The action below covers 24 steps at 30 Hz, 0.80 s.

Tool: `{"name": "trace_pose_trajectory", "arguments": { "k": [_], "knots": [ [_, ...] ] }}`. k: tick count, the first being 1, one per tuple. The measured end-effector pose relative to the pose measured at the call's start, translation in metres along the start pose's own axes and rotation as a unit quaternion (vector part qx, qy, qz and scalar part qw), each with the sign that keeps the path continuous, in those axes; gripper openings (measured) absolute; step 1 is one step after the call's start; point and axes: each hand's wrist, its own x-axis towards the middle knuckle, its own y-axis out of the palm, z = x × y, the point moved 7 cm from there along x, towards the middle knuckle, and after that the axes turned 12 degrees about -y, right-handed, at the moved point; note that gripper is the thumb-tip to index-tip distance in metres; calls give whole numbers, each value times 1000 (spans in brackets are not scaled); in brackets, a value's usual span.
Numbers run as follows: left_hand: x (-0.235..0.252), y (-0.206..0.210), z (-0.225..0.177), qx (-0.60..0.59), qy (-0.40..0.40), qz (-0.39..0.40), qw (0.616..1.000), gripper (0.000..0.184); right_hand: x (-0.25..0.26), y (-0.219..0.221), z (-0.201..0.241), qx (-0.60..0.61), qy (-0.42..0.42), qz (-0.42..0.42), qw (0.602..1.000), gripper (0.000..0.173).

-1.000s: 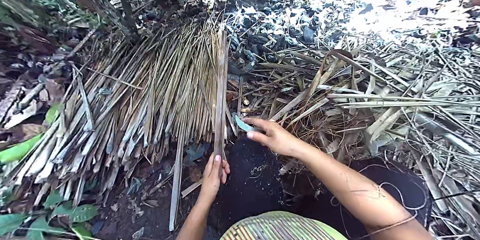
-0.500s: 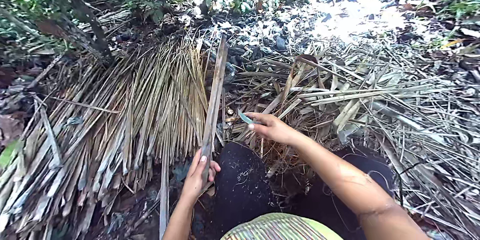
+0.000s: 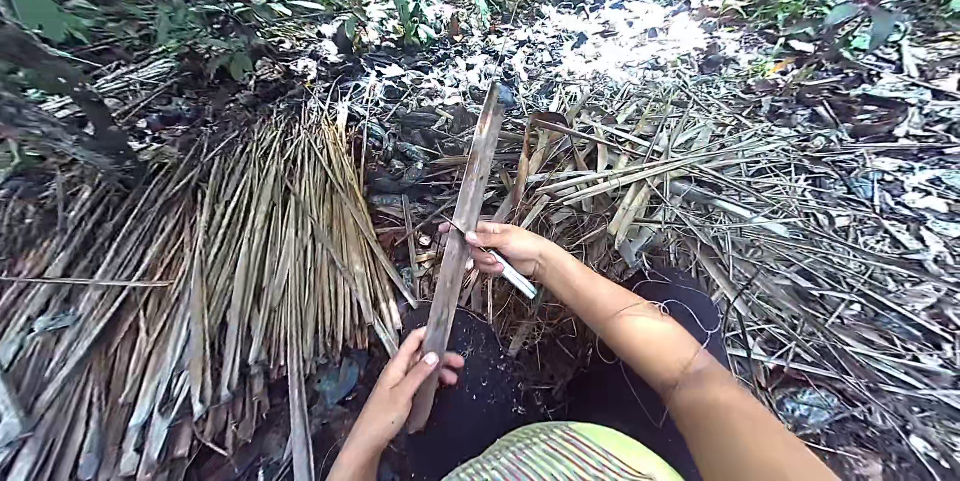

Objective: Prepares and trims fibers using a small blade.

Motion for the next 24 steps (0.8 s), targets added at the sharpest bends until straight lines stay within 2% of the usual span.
{"name": "trace_pose_trajectory", "arguments": {
  "k": [8,12,14,17,19,21,24],
  "knots": [
    [64,33,-74,51,39,-37,997,35,-32,-1,4,-38,4,-20,999,35],
    [71,42,-88,91,56,-107,989,27,-46,2,16,-100,-17,-36,994,27],
    [66,48,-91,54,66,-98,991,25,-52,2,21,-122,-40,-29,991,24],
    [58,56,-93,-84,22,-16,996,29,-62,6,30,-156,-68,6,985,11],
    [56,58,-89,-151,-27,64,986,32,-69,9,33,-182,-67,38,980,10],
    [56,62,-83,-215,-56,176,959,35,-75,9,34,-196,-60,72,976,20],
    [51,79,-79,-282,-75,349,891,35,-84,9,36,-201,-64,132,968,32]
  ]
}}
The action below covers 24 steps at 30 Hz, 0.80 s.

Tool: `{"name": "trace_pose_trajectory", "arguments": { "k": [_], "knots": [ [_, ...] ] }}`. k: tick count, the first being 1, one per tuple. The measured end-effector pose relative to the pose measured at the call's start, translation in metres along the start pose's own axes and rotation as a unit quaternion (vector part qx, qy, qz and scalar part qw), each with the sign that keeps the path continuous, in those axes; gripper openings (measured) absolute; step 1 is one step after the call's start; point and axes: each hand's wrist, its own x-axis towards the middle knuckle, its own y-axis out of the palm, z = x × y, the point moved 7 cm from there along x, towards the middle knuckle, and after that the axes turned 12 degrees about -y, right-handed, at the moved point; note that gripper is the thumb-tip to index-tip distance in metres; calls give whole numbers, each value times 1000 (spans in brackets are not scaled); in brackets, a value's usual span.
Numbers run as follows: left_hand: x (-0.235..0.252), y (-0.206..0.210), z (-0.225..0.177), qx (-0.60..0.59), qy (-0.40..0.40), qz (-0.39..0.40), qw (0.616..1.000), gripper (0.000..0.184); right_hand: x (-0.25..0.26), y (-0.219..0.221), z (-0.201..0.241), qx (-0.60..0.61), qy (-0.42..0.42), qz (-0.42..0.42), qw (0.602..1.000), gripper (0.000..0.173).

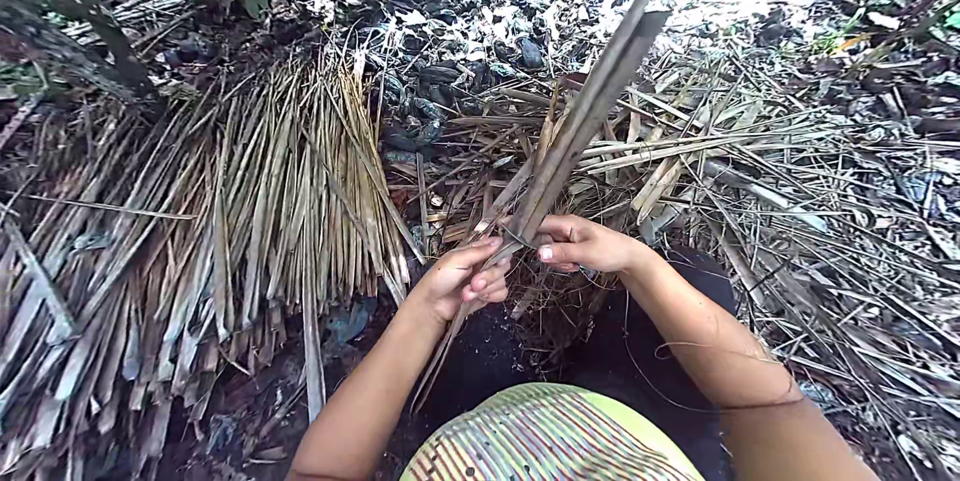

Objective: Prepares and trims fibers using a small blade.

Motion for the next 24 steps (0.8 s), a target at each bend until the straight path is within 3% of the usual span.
{"name": "trace_pose_trajectory", "arguments": {
  "k": [2,3,4,6,8,11,15,18,21,24],
  "knots": [
    [2,7,5,15,-19,54,998,31,-4,-2,0,-3,-20,16,1000,13],
    [3,7,5,47,-19,26,998,31,-5,-4,0,-17,-28,9,999,7],
    [2,2,2,95,-12,-47,994,33,-6,-7,-2,-47,-30,-15,998,9],
    [0,-7,-9,223,1,-217,950,30,-7,-15,-4,-181,-11,-90,979,15],
    [1,-12,-19,284,3,-306,909,28,-4,-17,5,-364,10,-143,920,22],
    [1,-16,-31,301,3,-325,896,32,1,-29,29,-529,-5,-221,819,21],
    [-8,-33,-30,320,-33,-315,893,32,-17,-106,59,-492,106,-351,790,37],
    [-19,-53,-30,342,-47,-328,879,31,-37,-163,78,-466,127,-419,769,45],
    [-31,-72,-29,335,-42,-359,870,30,-81,-220,107,-479,144,-500,707,50],
    [-35,-72,-31,322,-4,-369,872,35,-115,-237,131,-478,181,-544,665,51]
  ]
}}
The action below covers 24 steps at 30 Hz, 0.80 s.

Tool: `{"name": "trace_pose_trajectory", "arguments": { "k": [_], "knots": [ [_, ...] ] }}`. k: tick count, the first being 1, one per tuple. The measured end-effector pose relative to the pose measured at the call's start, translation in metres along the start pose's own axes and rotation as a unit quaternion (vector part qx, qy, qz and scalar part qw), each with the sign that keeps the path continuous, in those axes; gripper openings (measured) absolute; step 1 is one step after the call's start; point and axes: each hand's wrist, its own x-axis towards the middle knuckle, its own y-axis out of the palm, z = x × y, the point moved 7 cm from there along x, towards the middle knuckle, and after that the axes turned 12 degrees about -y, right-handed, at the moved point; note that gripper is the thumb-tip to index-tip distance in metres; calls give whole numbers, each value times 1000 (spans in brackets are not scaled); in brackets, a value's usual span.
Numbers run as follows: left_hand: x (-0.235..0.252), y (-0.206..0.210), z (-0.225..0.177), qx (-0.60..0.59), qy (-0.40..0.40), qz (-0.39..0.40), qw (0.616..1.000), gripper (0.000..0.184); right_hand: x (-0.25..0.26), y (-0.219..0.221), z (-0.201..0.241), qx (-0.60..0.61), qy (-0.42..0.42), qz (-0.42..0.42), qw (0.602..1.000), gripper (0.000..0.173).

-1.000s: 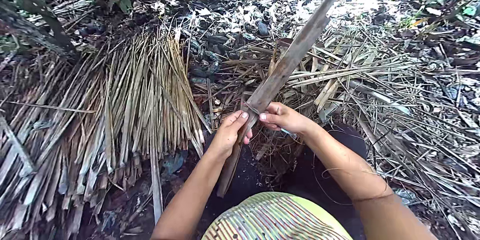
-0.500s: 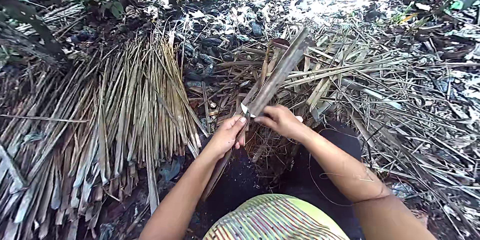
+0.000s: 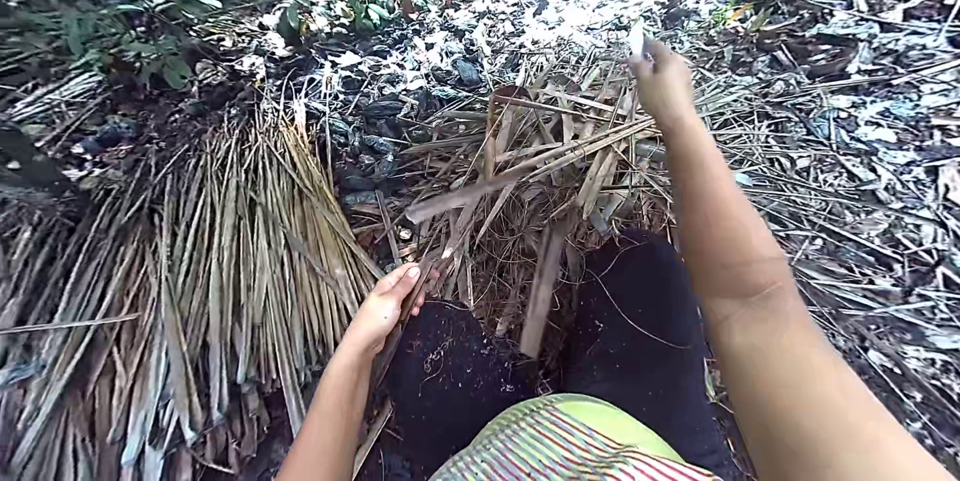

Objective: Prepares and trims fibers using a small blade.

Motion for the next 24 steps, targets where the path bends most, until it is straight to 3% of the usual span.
{"name": "trace_pose_trajectory", "arguments": {
  "k": [5,9,13,16,18,20,24],
  "knots": [
    [3,24,-20,18,58,-3,998,46,-70,31,70,169,-57,93,980,46],
    [-11,44,-40,96,101,10,990,45,-155,87,132,376,-77,267,884,45],
    [-36,56,-55,151,159,11,976,37,-209,127,152,447,-75,402,796,50],
    [-52,59,-60,222,193,-48,955,35,-227,138,154,489,-36,443,751,39],
    [-61,62,-63,301,216,-133,919,36,-232,138,154,511,-8,427,746,33],
    [-66,66,-64,349,232,-182,889,34,-232,135,155,507,-11,392,767,29],
    [-69,67,-61,326,231,-137,906,33,-194,114,150,482,-68,297,822,26]
  ]
}}
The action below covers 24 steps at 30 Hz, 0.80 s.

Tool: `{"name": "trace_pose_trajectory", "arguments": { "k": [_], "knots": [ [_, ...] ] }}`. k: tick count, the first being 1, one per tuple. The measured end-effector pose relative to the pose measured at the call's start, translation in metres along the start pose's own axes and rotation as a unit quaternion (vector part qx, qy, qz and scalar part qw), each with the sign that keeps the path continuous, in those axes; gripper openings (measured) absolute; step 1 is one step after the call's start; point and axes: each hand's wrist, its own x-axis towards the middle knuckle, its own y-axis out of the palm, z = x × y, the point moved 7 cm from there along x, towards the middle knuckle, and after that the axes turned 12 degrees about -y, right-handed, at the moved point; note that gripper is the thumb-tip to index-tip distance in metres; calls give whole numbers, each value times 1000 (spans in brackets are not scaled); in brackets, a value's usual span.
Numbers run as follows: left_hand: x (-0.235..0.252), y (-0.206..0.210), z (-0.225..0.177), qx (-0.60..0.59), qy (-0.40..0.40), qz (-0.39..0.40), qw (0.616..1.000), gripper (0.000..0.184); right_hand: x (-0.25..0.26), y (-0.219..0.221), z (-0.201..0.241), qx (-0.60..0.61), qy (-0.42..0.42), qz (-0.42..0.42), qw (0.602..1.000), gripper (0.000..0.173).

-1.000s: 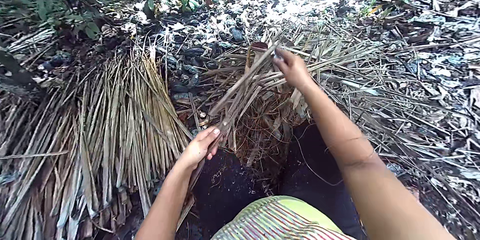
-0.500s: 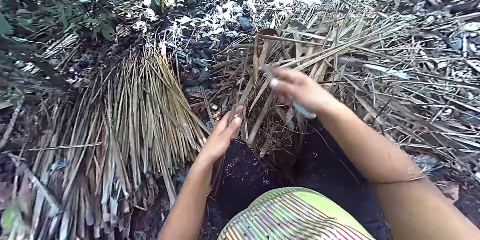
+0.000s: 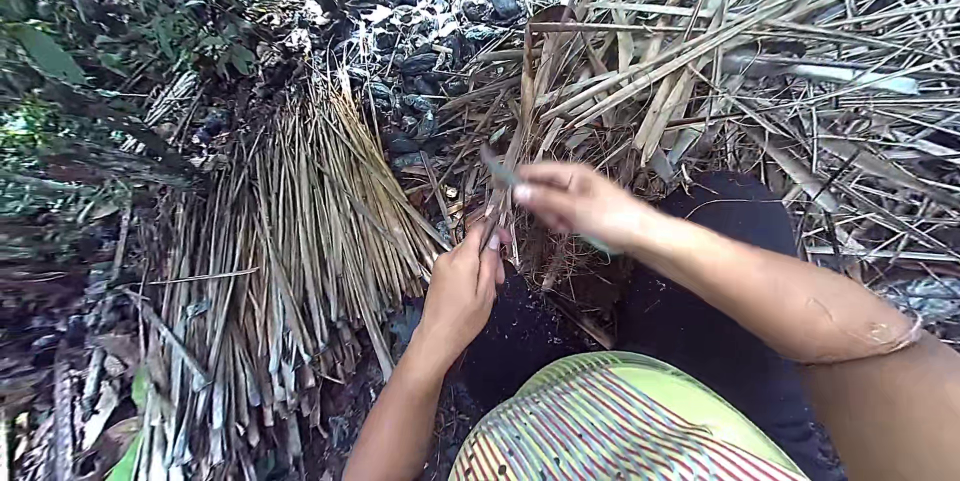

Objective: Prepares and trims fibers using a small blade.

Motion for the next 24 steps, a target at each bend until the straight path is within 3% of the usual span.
{"name": "trace_pose_trajectory", "arguments": {
  "k": [4,10,16,22,24],
  "knots": [
    [-8,5,9,-43,2,34,998,37,15,-42,13,53,-7,-76,996,31],
    [-4,5,17,0,33,16,999,38,-27,30,-32,128,132,99,978,33],
    [-28,-2,46,20,52,18,998,37,13,-49,9,65,-28,-27,997,30],
    [-43,-14,74,-54,60,44,996,44,25,-46,17,61,-98,28,993,29],
    [-52,-16,91,-55,39,45,997,43,31,-62,27,38,-124,-8,992,31]
  ]
}}
